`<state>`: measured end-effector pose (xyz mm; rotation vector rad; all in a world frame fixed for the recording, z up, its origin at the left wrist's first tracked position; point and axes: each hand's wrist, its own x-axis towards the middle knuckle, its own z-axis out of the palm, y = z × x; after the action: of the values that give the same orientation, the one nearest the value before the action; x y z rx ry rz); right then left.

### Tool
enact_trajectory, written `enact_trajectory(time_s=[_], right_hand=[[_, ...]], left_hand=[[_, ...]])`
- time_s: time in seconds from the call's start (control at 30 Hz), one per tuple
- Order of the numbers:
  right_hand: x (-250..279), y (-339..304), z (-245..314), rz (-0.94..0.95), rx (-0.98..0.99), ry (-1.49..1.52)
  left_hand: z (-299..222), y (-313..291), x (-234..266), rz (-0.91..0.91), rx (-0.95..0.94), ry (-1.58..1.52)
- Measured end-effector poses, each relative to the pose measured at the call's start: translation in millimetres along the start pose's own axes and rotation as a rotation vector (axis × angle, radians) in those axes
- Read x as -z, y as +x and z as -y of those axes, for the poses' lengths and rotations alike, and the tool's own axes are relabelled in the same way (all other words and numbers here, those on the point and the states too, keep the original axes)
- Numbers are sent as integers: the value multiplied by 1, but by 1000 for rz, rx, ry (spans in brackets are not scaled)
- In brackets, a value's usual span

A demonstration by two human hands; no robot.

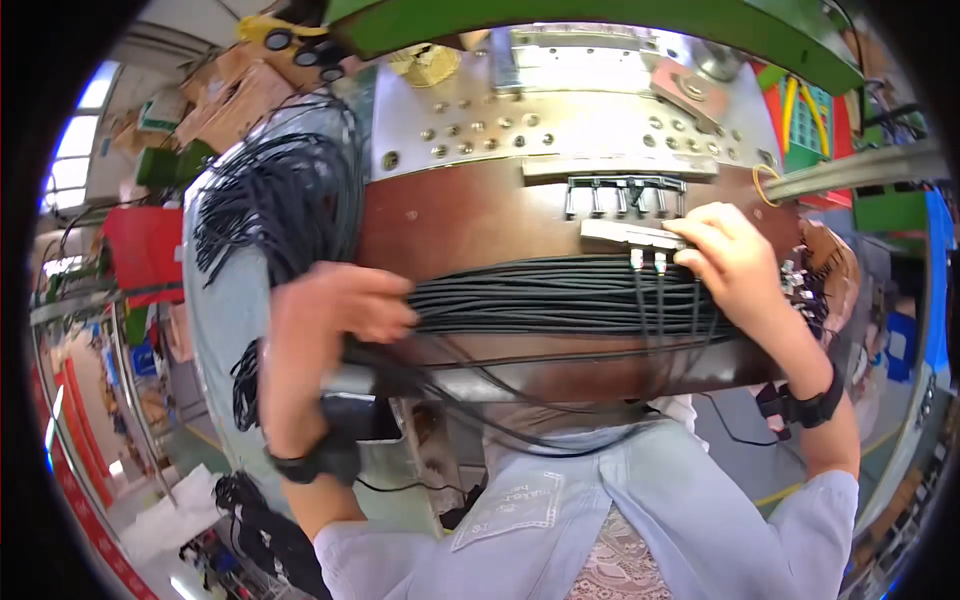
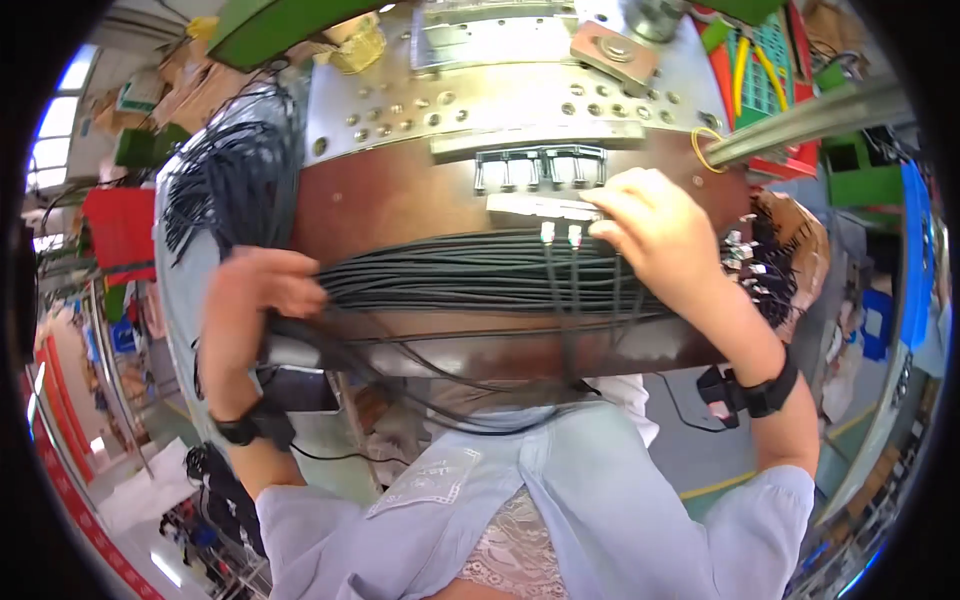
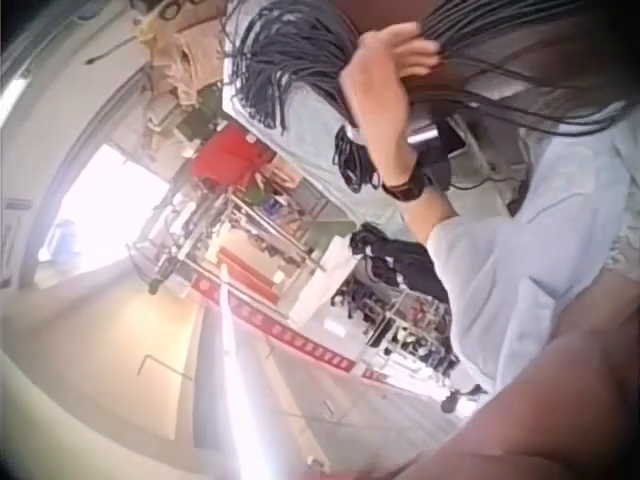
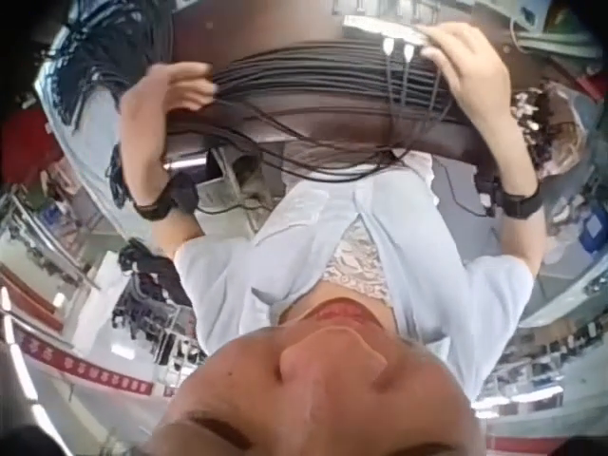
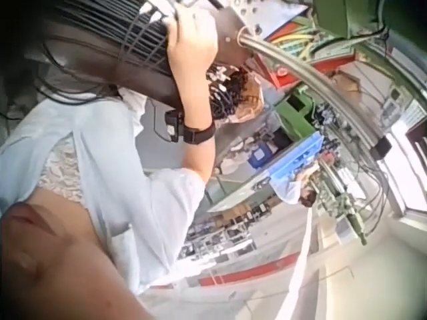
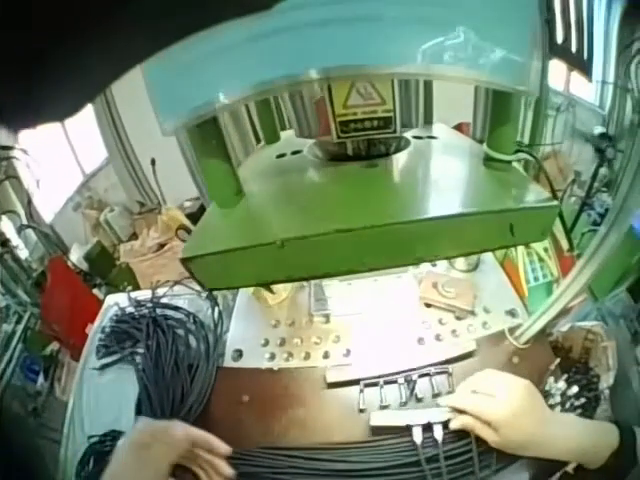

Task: The person picks up a bundle of cables, places them on the workbench, and inserts the connectors of several cables into a metal fixture. They then operate a machine to process the connectors before removing the cables and placing them back onto the workbench.

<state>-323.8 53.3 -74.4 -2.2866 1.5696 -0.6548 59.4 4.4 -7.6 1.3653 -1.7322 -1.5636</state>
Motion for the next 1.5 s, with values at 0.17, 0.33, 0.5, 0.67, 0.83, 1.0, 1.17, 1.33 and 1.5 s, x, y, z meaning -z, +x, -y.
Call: enact_trajectory(time_s=[0.17, 0.33, 0.5, 0.67, 0.83, 1.0, 1.17, 1.33, 1.5], right_hand=[[2, 24, 11, -57, 34, 151], [21, 123, -15, -82, 60, 97], [18, 116, -50, -397, 23, 393], [23, 132, -67, -73, -195, 965], [6, 137, -66, -76, -166, 397], [-15, 148, -51, -320, 203, -575], [-22, 150, -85, -270, 155, -647], [-10, 149, -77, -134, -287, -255], [1, 140, -90, -195, -137, -252]], left_hand=[[14, 45, -172, 402, 0, -425], [-40, 112, -138, 366, 287, -942], [-54, 214, -107, 176, 257, -983], [-25, 251, -81, 718, 172, -1236], [-23, 225, -75, 72, -263, 277], [-2, 242, -71, -400, -1253, 1268], [-2, 258, -80, -606, -1371, 1152], [-15, 237, -84, -462, -940, 1200], [-13, 230, -76, -425, -942, 1075]])
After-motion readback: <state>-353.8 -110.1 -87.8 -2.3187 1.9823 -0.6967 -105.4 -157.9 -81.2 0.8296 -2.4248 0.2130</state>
